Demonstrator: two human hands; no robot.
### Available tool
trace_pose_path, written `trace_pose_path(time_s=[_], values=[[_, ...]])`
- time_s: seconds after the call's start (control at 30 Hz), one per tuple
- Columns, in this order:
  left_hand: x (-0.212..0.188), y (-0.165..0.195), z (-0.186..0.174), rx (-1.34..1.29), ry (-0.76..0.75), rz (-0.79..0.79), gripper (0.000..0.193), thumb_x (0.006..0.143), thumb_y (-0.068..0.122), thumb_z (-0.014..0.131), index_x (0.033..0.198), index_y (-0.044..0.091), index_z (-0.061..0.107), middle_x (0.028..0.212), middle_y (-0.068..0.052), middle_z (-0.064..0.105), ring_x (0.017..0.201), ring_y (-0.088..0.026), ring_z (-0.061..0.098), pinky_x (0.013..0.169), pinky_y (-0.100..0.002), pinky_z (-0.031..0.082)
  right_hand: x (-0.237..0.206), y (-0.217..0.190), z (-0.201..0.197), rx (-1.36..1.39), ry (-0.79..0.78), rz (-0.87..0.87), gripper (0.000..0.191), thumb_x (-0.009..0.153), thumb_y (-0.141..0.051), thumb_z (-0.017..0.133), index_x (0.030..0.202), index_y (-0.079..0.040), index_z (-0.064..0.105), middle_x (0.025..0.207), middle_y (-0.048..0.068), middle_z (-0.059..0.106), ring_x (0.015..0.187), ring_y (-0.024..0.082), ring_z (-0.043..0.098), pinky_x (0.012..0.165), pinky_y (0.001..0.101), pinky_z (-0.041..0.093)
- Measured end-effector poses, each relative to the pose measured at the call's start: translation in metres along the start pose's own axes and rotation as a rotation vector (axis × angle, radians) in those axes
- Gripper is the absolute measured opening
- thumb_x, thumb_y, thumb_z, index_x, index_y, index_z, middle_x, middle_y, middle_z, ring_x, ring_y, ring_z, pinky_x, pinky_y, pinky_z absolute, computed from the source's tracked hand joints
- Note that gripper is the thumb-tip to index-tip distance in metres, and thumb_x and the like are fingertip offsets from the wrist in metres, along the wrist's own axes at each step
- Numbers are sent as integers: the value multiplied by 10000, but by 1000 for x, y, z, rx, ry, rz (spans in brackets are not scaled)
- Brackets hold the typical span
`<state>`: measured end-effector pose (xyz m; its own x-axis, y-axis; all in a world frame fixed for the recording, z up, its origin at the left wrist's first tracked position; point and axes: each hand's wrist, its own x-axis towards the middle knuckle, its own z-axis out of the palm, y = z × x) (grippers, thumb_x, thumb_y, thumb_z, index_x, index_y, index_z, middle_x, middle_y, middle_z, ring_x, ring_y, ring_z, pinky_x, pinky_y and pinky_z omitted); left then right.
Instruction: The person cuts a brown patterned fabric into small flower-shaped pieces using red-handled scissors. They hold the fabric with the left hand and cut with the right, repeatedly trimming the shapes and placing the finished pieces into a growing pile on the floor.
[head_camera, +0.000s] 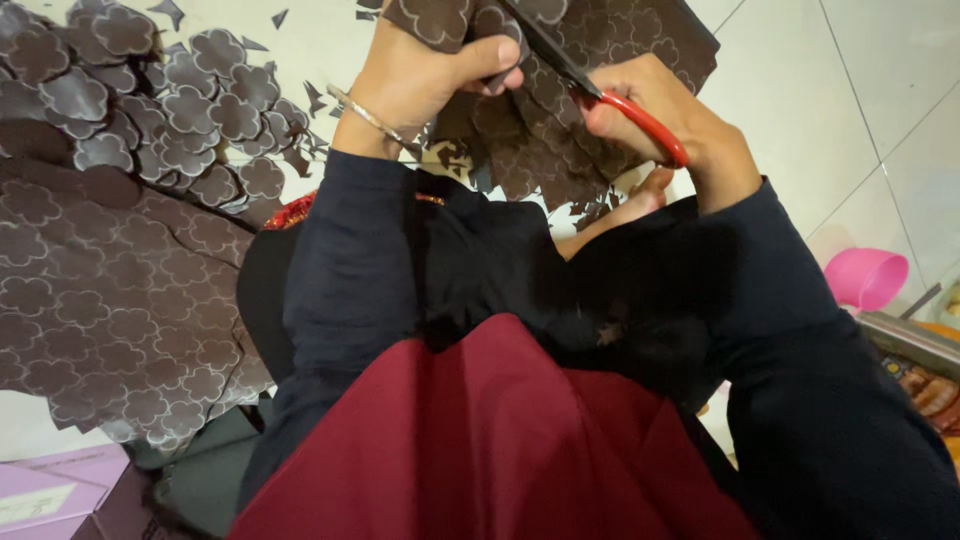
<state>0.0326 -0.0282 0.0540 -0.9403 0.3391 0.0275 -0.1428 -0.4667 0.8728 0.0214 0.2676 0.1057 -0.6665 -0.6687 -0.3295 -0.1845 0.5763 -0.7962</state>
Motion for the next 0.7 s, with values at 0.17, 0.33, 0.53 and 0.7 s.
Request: trace_pose_path(time_s=[0.17,0.33,0.53,0.7], values=[[-2,12,-5,25,-159,65,204,1058,48,787,1164,-21,628,973,-113,730,826,-200,750,736,-310,606,-1,-2,2,-60,10,18,843,811,-928,466,713,-93,520,621,-25,446,580,98,433,527,286,339],[-7,19,-9,22,-182,41,301,1048,22,795,1258,-17,582,1007,-118,730,897,-224,764,748,-325,625,-4,-2,-1,-83,-15,22,861,780,-939,465,690,-85,515,587,-22,423,550,102,419,504,286,332],[-14,28,-10,-31,-236,8,378,1043,-20,802,1307,-12,531,974,-116,709,851,-223,750,725,-324,614,-7,-5,-9,-98,-47,-60,857,795,-924,472,691,-75,521,573,-24,424,513,102,419,482,278,332],[-15,34,-13,-28,-285,-21,424,1055,-5,808,1340,0,494,933,-116,694,806,-211,733,690,-313,596,-8,-4,-12,-109,-67,-29,836,772,-894,492,629,-70,474,539,-5,367,478,119,363,461,293,287]])
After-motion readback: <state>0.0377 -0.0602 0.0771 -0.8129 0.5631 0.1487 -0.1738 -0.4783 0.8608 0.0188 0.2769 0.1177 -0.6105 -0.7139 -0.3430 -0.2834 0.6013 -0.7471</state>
